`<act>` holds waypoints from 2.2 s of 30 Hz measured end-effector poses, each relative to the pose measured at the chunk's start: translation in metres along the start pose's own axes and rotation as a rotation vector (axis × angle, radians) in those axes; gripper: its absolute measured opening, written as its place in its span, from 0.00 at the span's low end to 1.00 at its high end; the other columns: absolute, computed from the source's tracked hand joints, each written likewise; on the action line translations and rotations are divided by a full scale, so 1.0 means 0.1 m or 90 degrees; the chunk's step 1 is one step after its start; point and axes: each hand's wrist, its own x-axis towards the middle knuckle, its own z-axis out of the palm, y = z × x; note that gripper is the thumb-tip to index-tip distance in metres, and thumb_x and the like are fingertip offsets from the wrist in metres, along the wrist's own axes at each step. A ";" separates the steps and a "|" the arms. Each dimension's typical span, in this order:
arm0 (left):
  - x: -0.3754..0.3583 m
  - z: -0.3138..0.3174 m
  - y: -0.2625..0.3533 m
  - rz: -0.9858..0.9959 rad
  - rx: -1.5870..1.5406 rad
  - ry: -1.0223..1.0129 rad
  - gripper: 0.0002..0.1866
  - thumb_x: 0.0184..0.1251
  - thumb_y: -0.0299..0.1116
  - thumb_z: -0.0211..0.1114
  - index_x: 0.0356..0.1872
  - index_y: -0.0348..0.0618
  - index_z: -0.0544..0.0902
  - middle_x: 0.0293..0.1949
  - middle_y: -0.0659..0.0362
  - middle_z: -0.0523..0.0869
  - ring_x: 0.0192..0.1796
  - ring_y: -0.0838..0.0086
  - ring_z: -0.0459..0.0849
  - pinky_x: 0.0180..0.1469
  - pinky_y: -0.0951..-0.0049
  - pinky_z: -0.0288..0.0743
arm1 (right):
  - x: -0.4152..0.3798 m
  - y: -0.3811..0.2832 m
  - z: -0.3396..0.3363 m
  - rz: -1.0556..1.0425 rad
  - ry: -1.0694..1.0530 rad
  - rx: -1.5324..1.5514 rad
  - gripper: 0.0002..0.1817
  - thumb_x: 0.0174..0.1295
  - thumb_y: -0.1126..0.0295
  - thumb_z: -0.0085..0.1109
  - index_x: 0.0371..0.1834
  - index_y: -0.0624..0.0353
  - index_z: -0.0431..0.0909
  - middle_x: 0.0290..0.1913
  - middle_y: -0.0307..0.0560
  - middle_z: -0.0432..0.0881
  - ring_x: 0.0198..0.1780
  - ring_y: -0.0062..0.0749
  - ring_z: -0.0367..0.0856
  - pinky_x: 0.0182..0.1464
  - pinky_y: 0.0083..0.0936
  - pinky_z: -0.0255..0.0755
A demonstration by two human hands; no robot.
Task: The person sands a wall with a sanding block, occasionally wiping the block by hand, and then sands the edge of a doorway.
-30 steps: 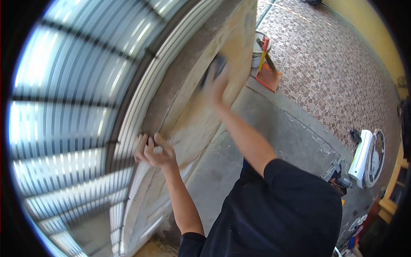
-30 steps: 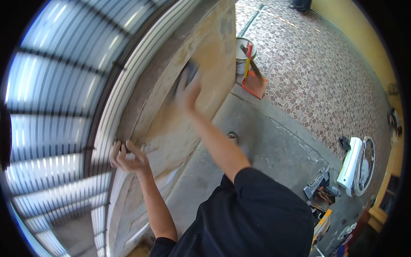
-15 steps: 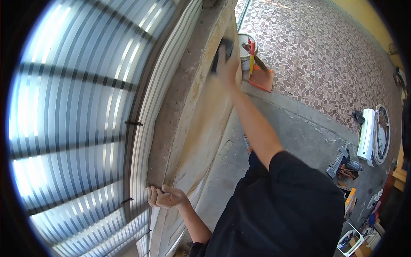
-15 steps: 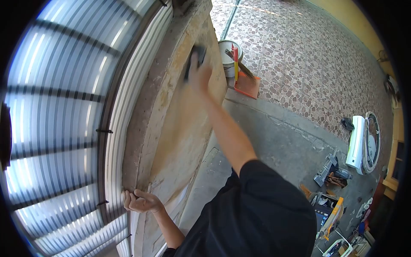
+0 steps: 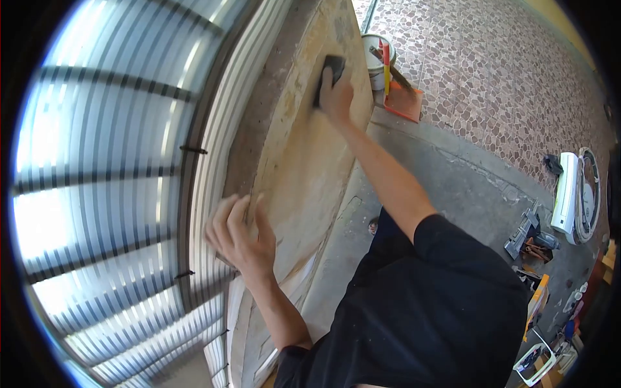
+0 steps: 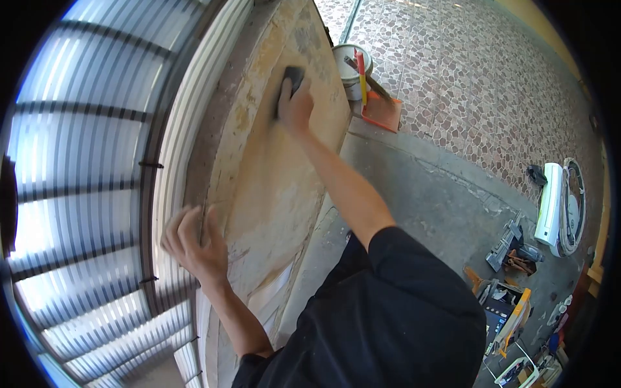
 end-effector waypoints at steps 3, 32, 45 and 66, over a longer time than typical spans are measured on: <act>0.21 0.09 0.04 0.045 0.013 -0.100 0.20 0.64 0.35 0.75 0.56 0.51 0.83 0.59 0.62 0.81 0.61 0.66 0.78 0.64 0.60 0.63 | -1.53 -0.18 -0.18 -0.033 -0.053 0.126 0.25 0.75 0.64 0.56 0.67 0.69 0.65 0.41 0.71 0.85 0.41 0.65 0.87 0.41 0.48 0.80; 0.16 0.21 0.05 0.082 0.159 -0.198 0.62 0.43 0.37 0.84 0.82 0.52 0.55 0.77 0.62 0.64 0.76 0.65 0.66 0.77 0.56 0.59 | -1.26 0.42 0.00 0.053 0.017 0.006 0.20 0.75 0.58 0.54 0.54 0.67 0.70 0.33 0.67 0.84 0.32 0.64 0.85 0.33 0.49 0.77; 0.16 0.26 0.05 0.071 0.155 -0.178 0.62 0.40 0.37 0.84 0.80 0.50 0.56 0.74 0.62 0.67 0.74 0.65 0.68 0.79 0.56 0.60 | -1.78 1.04 0.01 0.294 -0.031 -0.037 0.26 0.75 0.57 0.55 0.59 0.71 0.66 0.39 0.72 0.84 0.43 0.66 0.86 0.44 0.51 0.79; 0.20 0.23 0.12 0.063 0.169 -0.187 0.60 0.39 0.35 0.84 0.79 0.45 0.59 0.72 0.59 0.68 0.72 0.63 0.69 0.78 0.56 0.61 | -1.04 -0.21 -0.06 -0.026 0.011 0.081 0.19 0.72 0.61 0.60 0.52 0.68 0.73 0.34 0.69 0.84 0.36 0.64 0.86 0.36 0.49 0.77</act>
